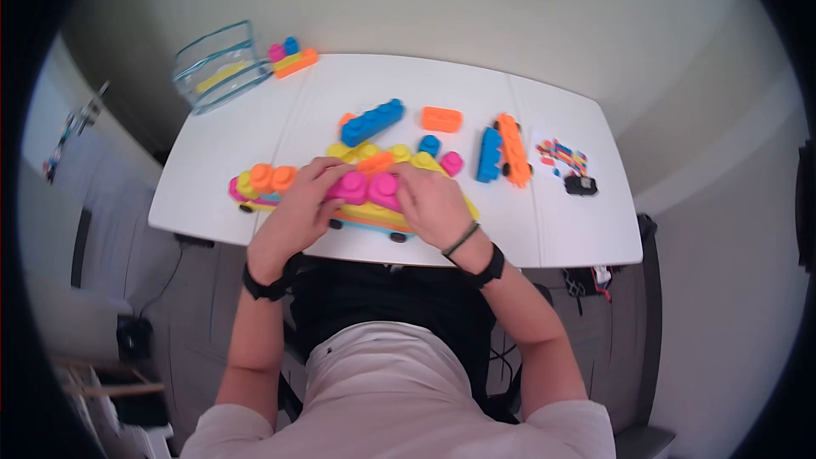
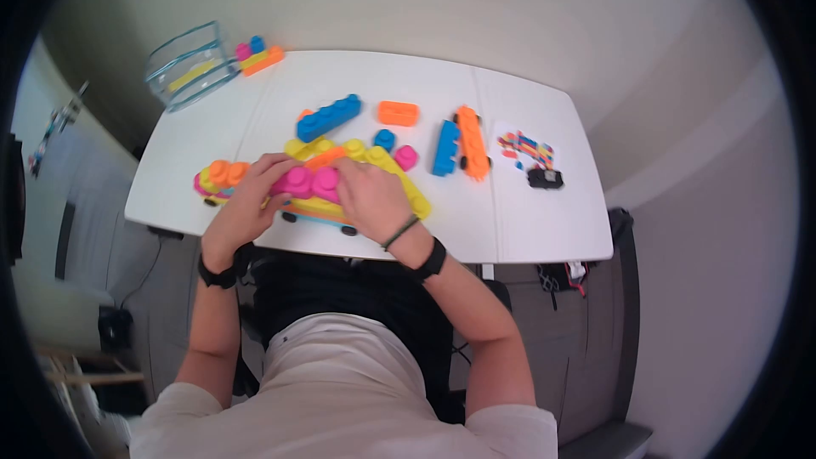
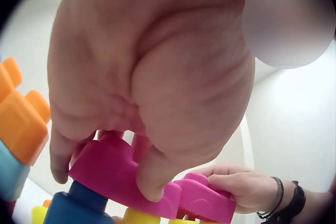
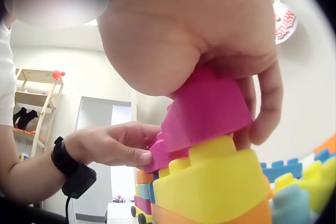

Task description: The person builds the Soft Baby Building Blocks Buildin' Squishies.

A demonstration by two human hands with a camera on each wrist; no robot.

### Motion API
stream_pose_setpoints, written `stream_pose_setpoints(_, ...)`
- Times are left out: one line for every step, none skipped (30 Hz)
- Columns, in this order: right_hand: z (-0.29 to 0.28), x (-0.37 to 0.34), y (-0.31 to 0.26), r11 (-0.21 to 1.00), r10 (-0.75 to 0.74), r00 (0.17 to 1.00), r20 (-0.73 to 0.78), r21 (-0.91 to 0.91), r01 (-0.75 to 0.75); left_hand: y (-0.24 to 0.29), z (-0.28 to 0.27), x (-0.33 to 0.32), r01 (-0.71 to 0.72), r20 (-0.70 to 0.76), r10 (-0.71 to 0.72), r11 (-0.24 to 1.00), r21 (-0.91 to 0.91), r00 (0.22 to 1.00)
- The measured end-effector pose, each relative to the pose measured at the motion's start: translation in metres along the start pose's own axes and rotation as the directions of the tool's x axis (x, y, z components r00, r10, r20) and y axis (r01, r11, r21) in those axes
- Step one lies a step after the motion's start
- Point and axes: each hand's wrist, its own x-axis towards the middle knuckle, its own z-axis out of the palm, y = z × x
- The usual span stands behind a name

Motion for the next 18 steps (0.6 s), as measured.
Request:
stream_pose_setpoints(-0.003,-0.001,0.003,0.997,0.011,0.998,0.065,-0.081,-0.005,-0.003,0.001,0.0,-0.004,0.003,0.004,1.0,0.021,1.0)
stream_pose_setpoints(-0.004,-0.001,0.002,0.994,0.038,0.998,0.048,-0.106,-0.033,-0.005,0.002,0.0,-0.003,0.001,0.003,0.999,0.04,1.0)
stream_pose_setpoints(-0.003,0.001,0.0,0.982,0.066,0.988,0.137,-0.184,-0.04,-0.006,0.002,0.001,-0.011,0.031,0.01,0.999,0.04,0.999)
stream_pose_setpoints(-0.003,0.002,-0.001,0.968,0.093,0.97,0.227,-0.25,-0.034,-0.005,0.005,0.005,-0.026,0.038,0.025,0.999,0.032,0.999)
stream_pose_setpoints(-0.004,-0.001,-0.002,0.967,0.094,0.97,0.223,-0.251,-0.036,-0.007,0.006,0.006,-0.027,0.041,0.028,1.0,-0.006,0.999)
stream_pose_setpoints(-0.002,-0.003,-0.006,0.967,0.041,0.979,0.199,-0.256,0.012,-0.009,0.004,0.004,-0.022,0.041,0.024,0.999,-0.038,0.999)
stream_pose_setpoints(0.0,-0.004,-0.008,0.964,-0.014,0.984,0.176,-0.259,0.06,-0.008,0.003,0.003,-0.017,0.04,0.018,0.999,-0.03,0.999)
stream_pose_setpoints(0.005,-0.004,-0.006,0.966,-0.019,0.984,0.176,-0.251,0.064,-0.003,0.006,0.004,0.0,0.031,0.0,1.0,0.0,1.0)
stream_pose_setpoints(0.011,-0.006,0.0,0.957,-0.032,0.982,0.184,-0.279,0.083,0.0,0.008,0.005,0.017,0.024,-0.017,1.0,0.026,1.0)
stream_pose_setpoints(0.012,-0.006,0.001,0.946,-0.041,0.98,0.192,-0.308,0.1,0.0,0.011,0.005,0.021,0.026,-0.022,0.999,0.027,0.999)
stream_pose_setpoints(0.012,-0.007,0.001,0.947,-0.039,0.98,0.195,-0.305,0.099,-0.001,0.013,0.005,0.029,0.011,-0.029,0.998,0.049,1.0)
stream_pose_setpoints(0.011,-0.007,0.003,0.951,-0.025,0.977,0.211,-0.295,0.088,0.0,0.015,0.005,0.038,-0.005,-0.038,0.997,0.071,0.999)
stream_pose_setpoints(0.008,-0.005,0.002,0.956,-0.013,0.974,0.226,-0.284,0.079,0.001,0.016,0.006,0.043,-0.004,-0.043,0.996,0.072,0.999)
stream_pose_setpoints(0.007,-0.005,0.002,0.957,-0.016,0.973,0.23,-0.277,0.081,0.002,0.016,0.007,0.039,-0.01,-0.038,0.996,0.076,0.999)
stream_pose_setpoints(0.005,-0.004,0.001,0.967,0.003,0.974,0.225,-0.248,0.054,0.003,0.015,0.007,0.035,-0.018,-0.034,0.996,0.083,0.999)
stream_pose_setpoints(0.003,-0.003,0.0,0.976,0.019,0.975,0.222,-0.216,0.03,0.004,0.015,0.007,0.045,-0.022,-0.044,0.995,0.09,0.999)
stream_pose_setpoints(0.002,-0.002,0.0,0.978,0.009,0.974,0.225,-0.206,0.038,0.003,0.015,0.008,0.055,-0.013,-0.054,0.994,0.094,0.998)
stream_pose_setpoints(0.001,0.0,0.0,0.984,0.039,0.965,0.259,-0.177,0.007,0.003,0.014,0.008,0.061,-0.003,-0.061,0.993,0.099,0.998)
